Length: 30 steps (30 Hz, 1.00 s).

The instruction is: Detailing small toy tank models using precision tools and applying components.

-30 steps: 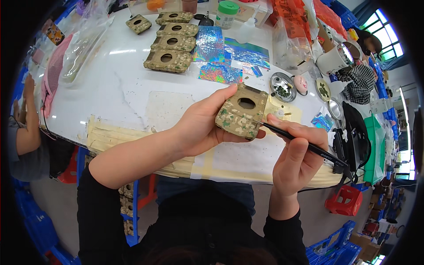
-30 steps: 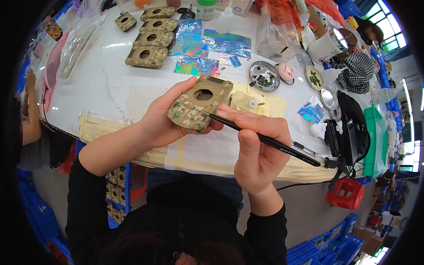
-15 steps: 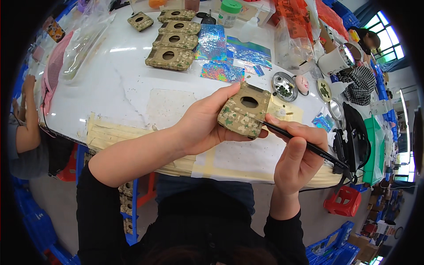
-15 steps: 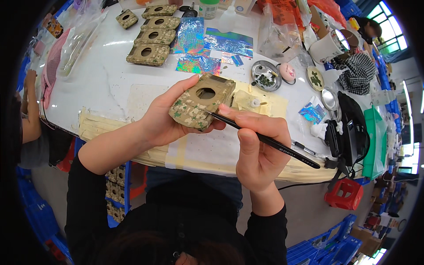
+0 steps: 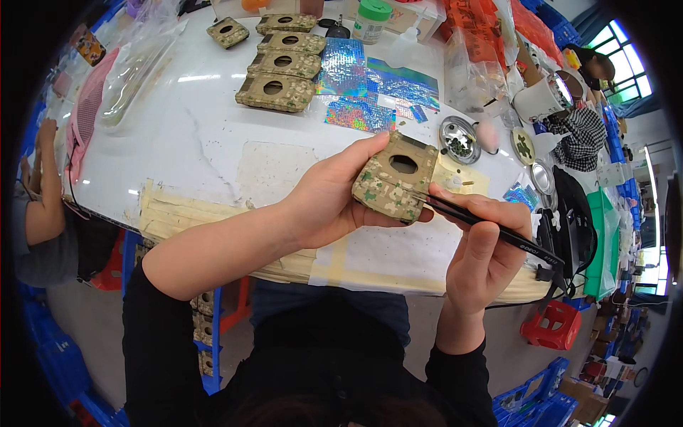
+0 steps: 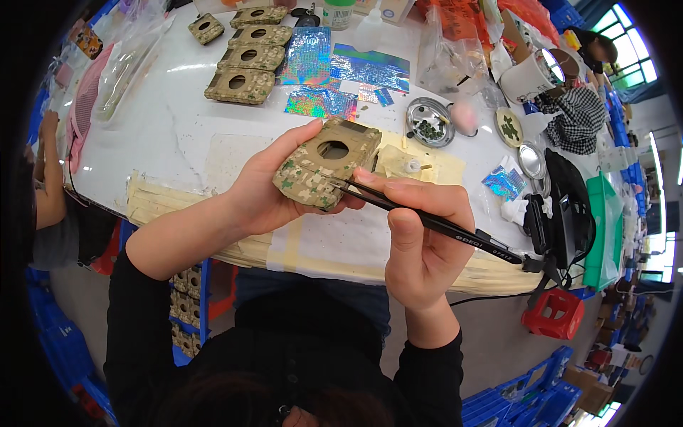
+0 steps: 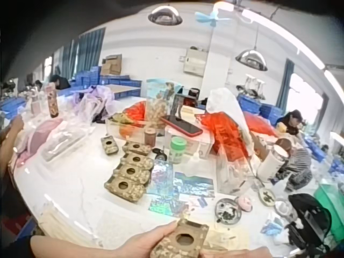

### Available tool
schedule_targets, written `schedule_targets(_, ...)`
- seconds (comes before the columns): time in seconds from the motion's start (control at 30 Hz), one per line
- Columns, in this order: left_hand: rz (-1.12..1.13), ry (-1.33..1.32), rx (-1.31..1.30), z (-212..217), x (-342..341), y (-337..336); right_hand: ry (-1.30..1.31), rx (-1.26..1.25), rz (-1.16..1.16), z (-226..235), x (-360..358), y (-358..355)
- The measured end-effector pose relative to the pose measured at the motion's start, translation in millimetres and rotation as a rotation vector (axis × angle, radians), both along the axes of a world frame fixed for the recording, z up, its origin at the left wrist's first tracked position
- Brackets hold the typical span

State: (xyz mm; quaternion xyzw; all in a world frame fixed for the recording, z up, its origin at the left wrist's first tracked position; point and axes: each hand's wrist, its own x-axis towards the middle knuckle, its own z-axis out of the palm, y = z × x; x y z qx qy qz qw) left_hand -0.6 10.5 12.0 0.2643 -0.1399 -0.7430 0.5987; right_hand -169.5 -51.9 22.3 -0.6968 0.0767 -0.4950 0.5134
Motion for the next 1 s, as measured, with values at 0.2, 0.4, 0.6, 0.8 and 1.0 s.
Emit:
schedule_targets(0.2, -0.043, -0.009, -0.072, -3.5, 0.3, -0.8, 0.083, -0.002, -0.027, 6.8, -5.3, -7.1)
schedule_targets(0.4, 0.033, -0.273, -0.119, 3.4, -4.0, -0.5, 0.020, 0.100, -0.139, 12.8, -9.3, -9.9)
schedule_targets(0.6, -0.116, -0.492, -0.167, 10.7, 1.0, 4.4, 0.053, 0.126, -0.172, 6.5, -8.4, -9.8)
schedule_targets(0.8, -0.069, -0.520, -0.204, -0.2, 2.4, 4.0, 0.099, 0.082, -0.141, -2.0, -10.1, -11.7)
schedule_targets(1.0, -0.045, -0.552, -0.213, -4.2, 2.2, 2.1, 0.065, -0.086, -0.074, -9.2, -9.9, -9.7)
